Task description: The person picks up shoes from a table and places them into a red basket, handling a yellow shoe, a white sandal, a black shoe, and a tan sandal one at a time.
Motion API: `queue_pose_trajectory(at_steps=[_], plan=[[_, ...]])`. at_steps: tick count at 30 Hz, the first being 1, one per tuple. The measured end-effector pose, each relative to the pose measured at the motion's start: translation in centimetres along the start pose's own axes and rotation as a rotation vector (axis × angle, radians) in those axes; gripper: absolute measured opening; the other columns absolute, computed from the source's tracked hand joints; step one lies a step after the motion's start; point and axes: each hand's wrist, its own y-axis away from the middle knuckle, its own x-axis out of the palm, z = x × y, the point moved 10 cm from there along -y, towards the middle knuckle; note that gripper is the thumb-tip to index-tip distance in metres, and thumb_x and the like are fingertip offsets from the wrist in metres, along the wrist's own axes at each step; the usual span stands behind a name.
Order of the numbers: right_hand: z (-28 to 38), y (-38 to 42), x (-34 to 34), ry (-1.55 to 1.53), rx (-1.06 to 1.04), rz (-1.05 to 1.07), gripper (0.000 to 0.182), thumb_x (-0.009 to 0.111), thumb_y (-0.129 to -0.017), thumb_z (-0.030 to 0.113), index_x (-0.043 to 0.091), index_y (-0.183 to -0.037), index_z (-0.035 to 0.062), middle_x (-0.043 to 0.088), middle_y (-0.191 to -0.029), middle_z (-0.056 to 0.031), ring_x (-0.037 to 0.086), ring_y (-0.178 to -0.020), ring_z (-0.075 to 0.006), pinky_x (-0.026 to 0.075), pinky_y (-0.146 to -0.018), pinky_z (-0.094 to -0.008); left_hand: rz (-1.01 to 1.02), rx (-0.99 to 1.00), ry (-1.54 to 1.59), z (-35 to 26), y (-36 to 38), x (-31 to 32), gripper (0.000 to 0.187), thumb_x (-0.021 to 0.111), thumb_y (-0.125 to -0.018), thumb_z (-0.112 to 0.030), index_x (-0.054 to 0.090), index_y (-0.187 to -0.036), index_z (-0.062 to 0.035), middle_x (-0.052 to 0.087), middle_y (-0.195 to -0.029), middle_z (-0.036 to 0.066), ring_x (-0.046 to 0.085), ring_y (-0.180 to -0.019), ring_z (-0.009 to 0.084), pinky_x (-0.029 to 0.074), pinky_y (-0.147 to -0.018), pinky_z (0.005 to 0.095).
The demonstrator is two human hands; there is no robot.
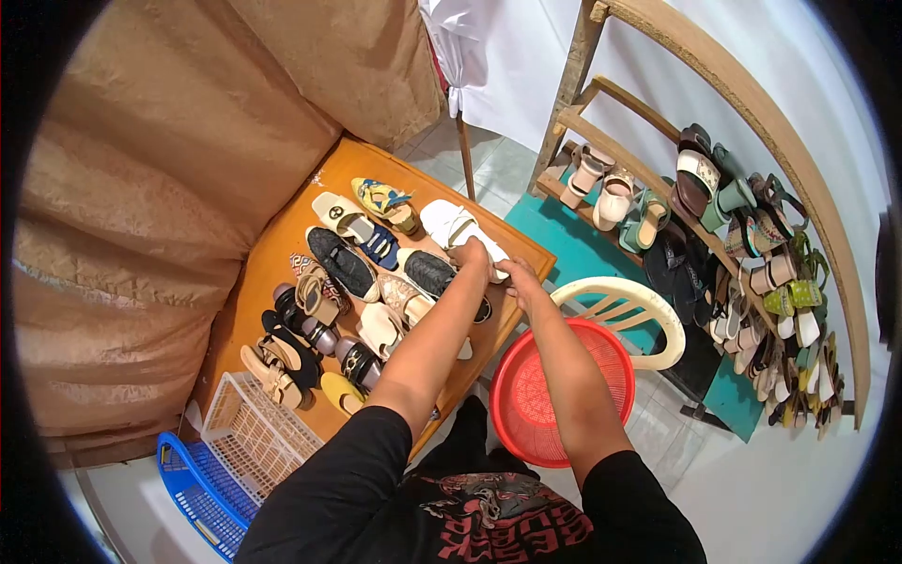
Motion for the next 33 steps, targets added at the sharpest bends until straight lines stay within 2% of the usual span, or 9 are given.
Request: queue_pose_trajectory(at_steps=[3,7,10,16,20,26,28,30,33], plan=[[-0.7,-0.6,1.6,-0.088,0.118,0.246,0.054,0.069,-0.070,0.017,0.051,-0.121,0.0084,0.058,-0.111,-0.0092,0.056,-0.097,-0.0243,0.047,-0.078,-0.0341,0.321,-0.064,0.304,0.2,-0.6,3.0,0.039,0.050,-0.086,-0.011,0.049,-0.122,0.0048,0.058,-0.110,0.019,0.066,-0.084,0.0311,0.059,-0.063,0.0408],[0.1,0.8,3.0,-0.292,0.058,0.468,0.069,0.070,-0.066,0.011,0.042,-0.129,0.0047,0.054,-0.119,-0.0116,0.052,-0.109,-0.0267,0.045,-0.086,-0.0365,0.682,-0.170,0.414,0.7,0.7,6.0,0.030,0.036,-0.094,-0.019,0.051,-0.113,-0.0030,0.060,-0.099,0.016,0.063,-0.089,0.0310,0.055,-0.079,0.0474],[1.6,2.0,-0.3,-0.123,-0.129,0.144,0.082,0.071,-0.063,0.005,0.029,-0.134,0.0005,0.051,-0.121,-0.0139,0.050,-0.113,-0.0270,0.043,-0.094,-0.0371,0.926,-0.291,0.449,0.9,3.3,6.9,0.031,0.034,-0.095,-0.022,0.051,-0.112,-0.0037,0.060,-0.100,0.015,0.061,-0.091,0.0313,0.052,-0.084,0.0490],[4.0,7.3,-2.1,-0.261,-0.355,0.220,0.084,0.077,-0.064,0.011,0.028,-0.132,0.0024,0.047,-0.121,-0.0152,0.052,-0.111,-0.0259,0.051,-0.084,-0.0345,0.775,-0.049,0.225,-1.8,5.9,2.9,0.041,0.060,-0.086,-0.026,0.057,-0.119,-0.0005,0.065,-0.106,0.012,0.062,-0.100,0.0256,0.051,-0.084,0.0387],[3.7,14.6,-2.5,-0.406,-0.290,0.376,0.085,0.067,-0.077,0.006,0.016,-0.145,0.0097,0.041,-0.134,-0.0119,0.053,-0.111,-0.0233,0.056,-0.072,-0.0371,0.618,0.491,-0.068,-6.2,11.4,-1.4,0.038,0.056,-0.088,-0.022,0.057,-0.117,0.0034,0.065,-0.106,0.013,0.062,-0.095,0.0219,0.048,-0.082,0.0327],[0.3,19.0,-7.8,-0.193,-0.509,0.090,0.085,0.071,-0.078,0.015,0.021,-0.146,0.0019,0.038,-0.139,-0.0151,0.048,-0.119,-0.0224,0.048,-0.088,-0.0299,0.848,0.279,0.053,0.9,15.1,0.2,0.036,0.046,-0.093,-0.021,0.058,-0.114,0.0047,0.065,-0.104,0.013,0.063,-0.091,0.0209,0.049,-0.078,0.0320],[-1.5,20.3,-11.0,-0.196,-0.447,-0.110,0.078,0.069,-0.081,0.020,0.028,-0.143,-0.0005,0.041,-0.137,-0.0167,0.050,-0.115,-0.0218,0.050,-0.082,-0.0293,0.990,0.218,0.108,3.1,18.1,0.9,0.036,0.046,-0.093,-0.021,0.058,-0.114,0.0051,0.065,-0.102,0.013,0.063,-0.089,0.0203,0.050,-0.076,0.0318],[-1.7,21.7,-13.7,-0.215,-0.483,-0.177,0.076,0.068,-0.081,0.033,0.035,-0.140,-0.0024,0.043,-0.130,-0.0173,0.059,-0.099,-0.0219,0.050,-0.047,-0.0234,1.057,0.336,0.113,4.8,20.6,1.5,0.034,0.047,-0.093,-0.020,0.057,-0.115,0.0028,0.063,-0.105,0.012,0.061,-0.093,0.0203,0.048,-0.081,0.0318],[-3.7,22.2,-17.0,-0.265,-0.475,-0.158,0.071,0.066,-0.083,0.031,0.038,-0.137,-0.0055,0.050,-0.125,-0.0174,0.057,-0.104,-0.0222,0.049,-0.082,-0.0307,1.057,0.380,0.035,7.9,22.6,1.5,0.038,0.054,-0.090,-0.016,0.051,-0.123,0.0022,0.061,-0.111,0.012,0.059,-0.099,0.0205,0.047,-0.085,0.0321]])
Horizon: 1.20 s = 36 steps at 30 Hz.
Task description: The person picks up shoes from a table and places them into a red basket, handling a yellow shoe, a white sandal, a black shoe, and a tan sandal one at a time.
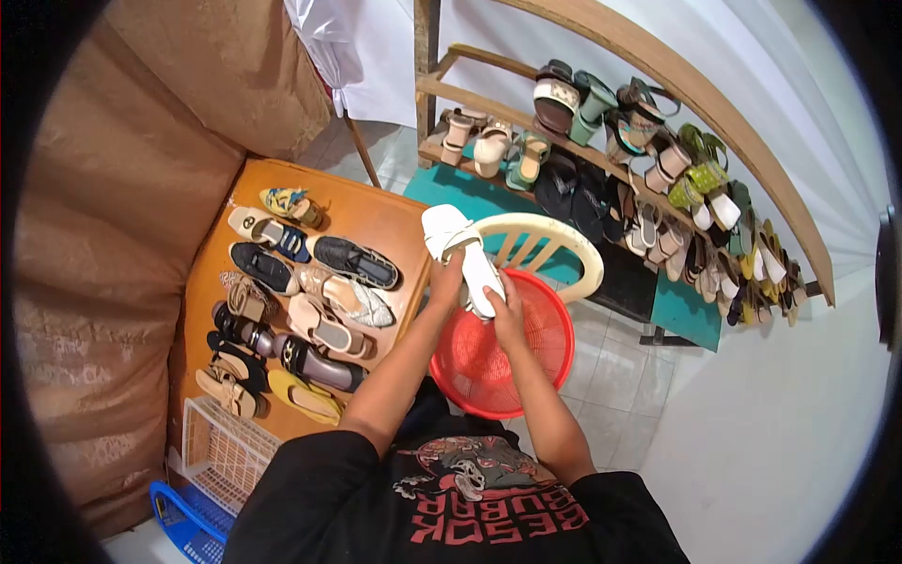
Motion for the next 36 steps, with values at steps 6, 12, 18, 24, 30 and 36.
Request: queue_pose_trajectory(at_steps=[6,12,18,24,30,36], plan=[[-2.2,3.3,-7.2,0.014,0.132,0.041,0.058,0.067,-0.085,0.034,0.047,-0.123,-0.0049,0.054,-0.118,-0.0169,0.054,-0.106,-0.0208,0.044,-0.090,-0.0319,-0.023,-0.076,-0.052,3.9,7.0,3.6,0.045,0.060,-0.087,-0.014,0.046,-0.127,0.0006,0.059,-0.115,0.011,0.058,-0.101,0.0198,0.047,-0.086,0.0333],[-9.5,8.5,-13.3,0.153,0.193,0.050,0.063,0.067,-0.085,0.035,0.045,-0.128,-0.0052,0.059,-0.110,-0.0147,0.058,-0.098,-0.0203,0.046,-0.086,-0.0305,-0.072,-0.363,-0.185,12.8,14.7,3.3,0.035,0.057,-0.086,-0.020,0.056,-0.117,-0.0054,0.062,-0.105,0.006,0.060,-0.092,0.0166,0.049,-0.078,0.0321],[-15.1,12.8,-17.3,0.160,0.218,0.174,0.061,0.061,-0.088,0.023,0.038,-0.139,-0.0006,0.059,-0.114,-0.0149,0.059,-0.102,-0.0198,0.049,-0.081,-0.0286,-0.188,-0.310,0.036,16.5,19.4,3.4,0.033,0.050,-0.090,-0.009,0.052,-0.122,-0.0006,0.063,-0.106,0.010,0.064,-0.090,0.0221,0.053,-0.076,0.0343],[-14.5,14.3,-17.0,-0.011,0.405,0.104,0.066,0.061,-0.089,0.030,0.028,-0.143,0.0118,0.047,-0.130,-0.0147,0.055,-0.110,-0.0284,0.052,-0.082,-0.0432,-0.255,-0.374,0.099,15.9,20.2,2.9,0.031,0.049,-0.093,-0.013,0.053,-0.123,-0.0049,0.061,-0.110,0.008,0.060,-0.095,0.0208,0.051,-0.078,0.0369],[-13.4,15.8,-13.5,-0.254,0.614,0.056,0.071,0.061,-0.088,0.041,0.021,-0.143,0.0193,0.042,-0.132,-0.0156,0.056,-0.104,-0.0367,0.053,-0.079,-0.0485,-0.240,-0.321,0.087,16.9,17.7,0.2,0.033,0.054,-0.092,-0.019,0.054,-0.123,-0.0080,0.057,-0.115,0.004,0.054,-0.103,0.0190,0.048,-0.080,0.0394],[-17.9,14.9,-13.2,-0.273,0.588,-0.085,0.046,0.056,-0.089,0.035,0.042,-0.127,0.0138,0.057,-0.110,-0.0110,0.062,-0.086,-0.0240,0.053,-0.059,-0.0344,-0.301,-0.503,0.056,21.6,17.7,-3.2,0.031,0.059,-0.089,-0.016,0.058,-0.116,-0.0017,0.063,-0.101,0.008,0.060,-0.094,0.0223,0.049,-0.077,0.0412]])
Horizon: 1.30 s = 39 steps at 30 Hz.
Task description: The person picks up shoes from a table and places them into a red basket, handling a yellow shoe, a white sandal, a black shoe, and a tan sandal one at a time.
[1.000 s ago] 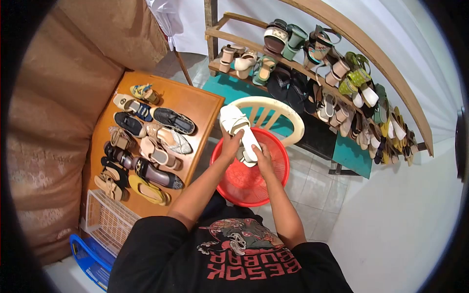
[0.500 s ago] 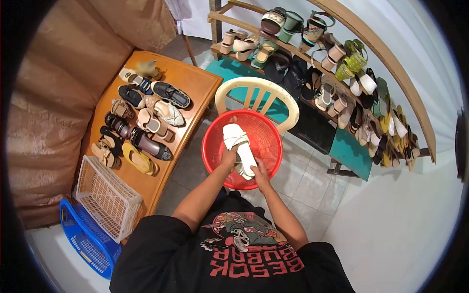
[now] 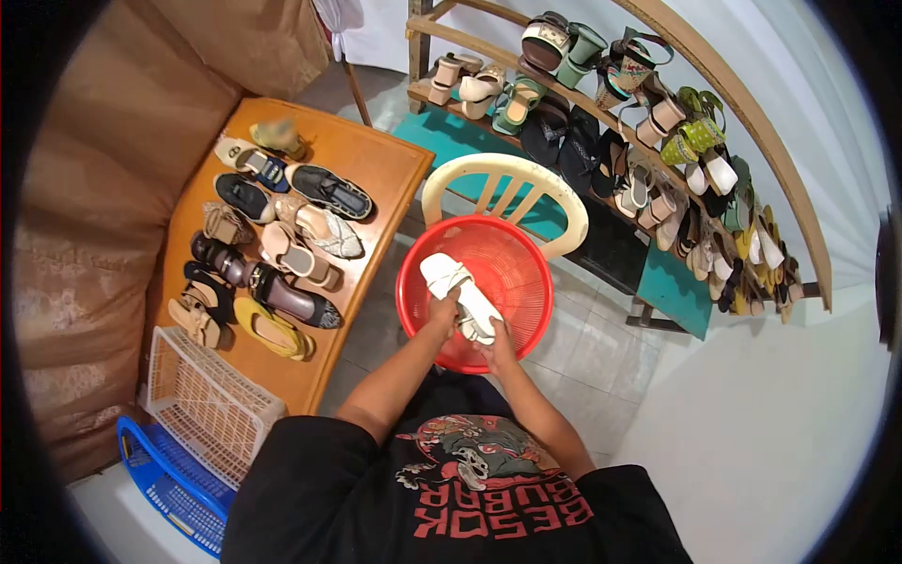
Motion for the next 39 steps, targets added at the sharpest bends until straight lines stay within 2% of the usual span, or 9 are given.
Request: queue_pose_trajectory(at_steps=[5,14,21,25,31,35,37,38,39], plan=[[-3.1,-0.9,-2.0,0.059,0.000,-0.151,0.038,0.054,-0.087,0.036,0.050,-0.116,0.0115,0.062,-0.094,-0.0071,0.060,-0.066,-0.0162,0.046,-0.048,-0.0254,-0.102,-0.320,0.074,4.2,1.3,-1.2,0.031,0.062,-0.087,-0.014,0.059,-0.116,-0.0026,0.063,-0.103,0.010,0.063,-0.091,0.0239,0.052,-0.077,0.0412],[-1.8,-5.1,-4.6,0.018,0.020,-0.210,0.051,0.058,-0.085,0.028,0.044,-0.132,0.0164,0.056,-0.114,-0.0083,0.058,-0.089,-0.0232,0.049,-0.079,-0.0356,-0.076,-0.261,0.341,9.1,-5.7,1.0,0.029,0.062,-0.088,-0.012,0.059,-0.116,-0.0030,0.062,-0.108,0.011,0.062,-0.096,0.0265,0.054,-0.078,0.0424],[1.1,-16.5,-9.3,0.300,-0.120,-0.253,0.046,0.058,-0.088,0.026,0.047,-0.128,0.0075,0.055,-0.116,-0.0098,0.060,-0.092,-0.0197,0.051,-0.073,-0.0308,-0.182,-0.278,0.438,13.2,-13.1,4.2,0.037,0.061,-0.090,-0.022,0.053,-0.121,-0.0037,0.057,-0.113,0.011,0.056,-0.098,0.0262,0.050,-0.085,0.0437],[4.7,-20.7,-9.7,0.659,-0.343,-0.315,0.044,0.057,-0.091,0.030,0.049,-0.123,0.0003,0.055,-0.115,-0.0161,0.055,-0.103,-0.0255,0.045,-0.088,-0.0367,-0.090,-0.206,0.569,16.5,-19.7,5.3,0.038,0.058,-0.092,-0.022,0.051,-0.125,-0.0043,0.056,-0.118,0.010,0.055,-0.105,0.0255,0.047,-0.092,0.0420],[2.6,-24.3,-11.2,0.441,-0.279,-0.253,0.044,0.053,-0.095,0.031,0.047,-0.126,0.0001,0.053,-0.121,-0.0170,0.052,-0.111,-0.0272,0.040,-0.097,-0.0367,0.064,-0.195,0.593,19.1,-24.3,6.6,0.041,0.054,-0.095,-0.026,0.049,-0.129,-0.0033,0.055,-0.124,0.010,0.053,-0.113,0.0254,0.044,-0.098,0.0403],[-1.1,-25.8,-13.0,0.573,-0.308,-0.294,0.046,0.048,-0.098,0.026,0.035,-0.137,0.0044,0.051,-0.125,-0.0182,0.052,-0.114,-0.0280,0.042,-0.095,-0.0355,-0.001,-0.318,0.409,21.2,-24.8,5.4,0.044,0.058,-0.093,-0.025,0.048,-0.130,-0.0055,0.057,-0.120,0.011,0.055,-0.110,0.0268,0.046,-0.094,0.0397],[0.7,-23.9,-11.7,0.271,-0.317,-0.257,0.047,0.057,-0.094,0.023,0.041,-0.133,0.0026,0.047,-0.132,-0.0168,0.046,-0.121,-0.0271,0.035,-0.104,-0.0348,-0.108,-0.355,0.248,21.0,-23.8,4.9,0.046,0.065,-0.088,-0.021,0.049,-0.129,-0.0063,0.055,-0.123,0.012,0.057,-0.106,0.0271,0.049,-0.089,0.0407],[0.9,-23.8,-11.6,0.378,-0.345,-0.295,0.054,0.063,-0.089,0.015,0.039,-0.136,0.0054,0.046,-0.133,-0.0165,0.049,-0.118,-0.0276,0.039,-0.101,-0.0346,-0.167,-0.316,0.136,19.8,-22.4,4.9,0.040,0.067,-0.086,-0.024,0.052,-0.120,-0.0084,0.057,-0.115,0.010,0.060,-0.097,0.0248,0.054,-0.072,0.0434],[0.1,-24.0,-12.0,0.376,-0.347,-0.298,0.054,0.063,-0.089,0.015,0.039,-0.136,0.0054,0.046,-0.133,-0.0165,0.049,-0.118,-0.0276,0.039,-0.101,-0.0346,-0.163,-0.317,0.134,19.3,-21.6,5.6,0.040,0.067,-0.086,-0.024,0.052,-0.120,-0.0084,0.057,-0.115,0.010,0.060,-0.097,0.0248,0.054,-0.072,0.0434]])
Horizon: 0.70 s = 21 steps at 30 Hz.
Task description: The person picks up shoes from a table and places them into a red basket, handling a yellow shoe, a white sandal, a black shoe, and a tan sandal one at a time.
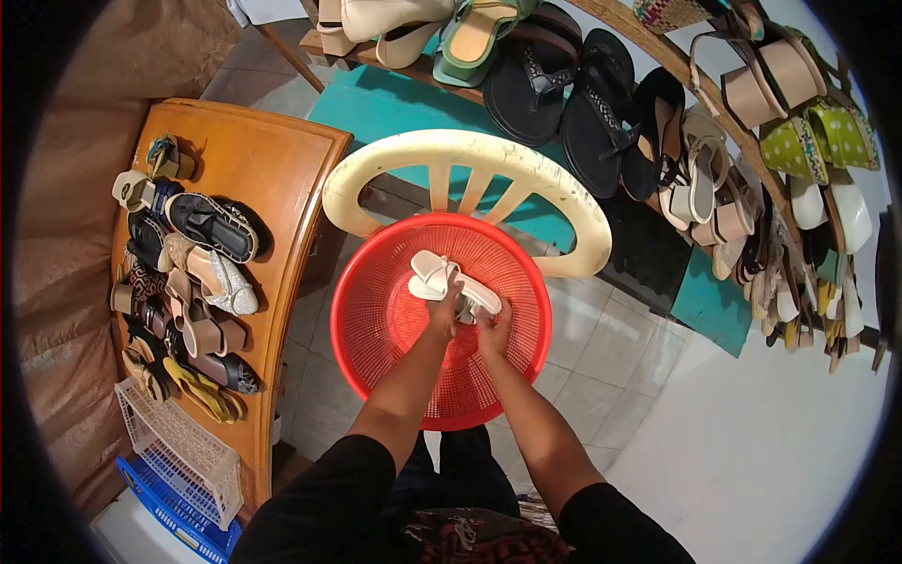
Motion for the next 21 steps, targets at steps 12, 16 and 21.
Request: queue_pose_trajectory(at_steps=[12,16,21], plan=[[3.5,-4.6,2.8,0.829,-0.215,0.260,0.052,0.075,-0.071,0.009,0.046,-0.114,0.0052,0.052,-0.115,-0.0173,0.055,-0.106,-0.0375,0.047,-0.089,-0.0419,0.063,0.171,-0.026,-0.9,-1.3,-2.4,0.023,0.047,-0.094,-0.005,0.050,-0.116,-0.0029,0.062,-0.095,0.009,0.062,-0.077,0.0234,0.054,-0.065,0.0370],[3.1,-4.9,2.5,0.781,-0.155,0.340,0.048,0.077,-0.067,0.008,0.045,-0.103,0.0089,0.056,-0.099,-0.0150,0.056,-0.102,-0.0370,0.046,-0.085,-0.0431,0.053,0.138,-0.052,-0.4,-1.3,-3.2,0.019,0.047,-0.094,-0.005,0.052,-0.113,-0.0042,0.061,-0.090,0.008,0.061,-0.071,0.0209,0.053,-0.061,0.0352],[3.8,-4.1,1.4,0.715,-0.200,0.300,0.046,0.076,-0.066,0.001,0.042,-0.096,0.0096,0.053,-0.092,-0.0124,0.056,-0.093,-0.0356,0.044,-0.080,-0.0419,0.196,0.296,-0.006,-2.3,-2.3,-0.2,0.018,0.047,-0.096,-0.011,0.052,-0.112,-0.0054,0.061,-0.093,0.007,0.060,-0.072,0.0183,0.053,-0.061,0.0336]])
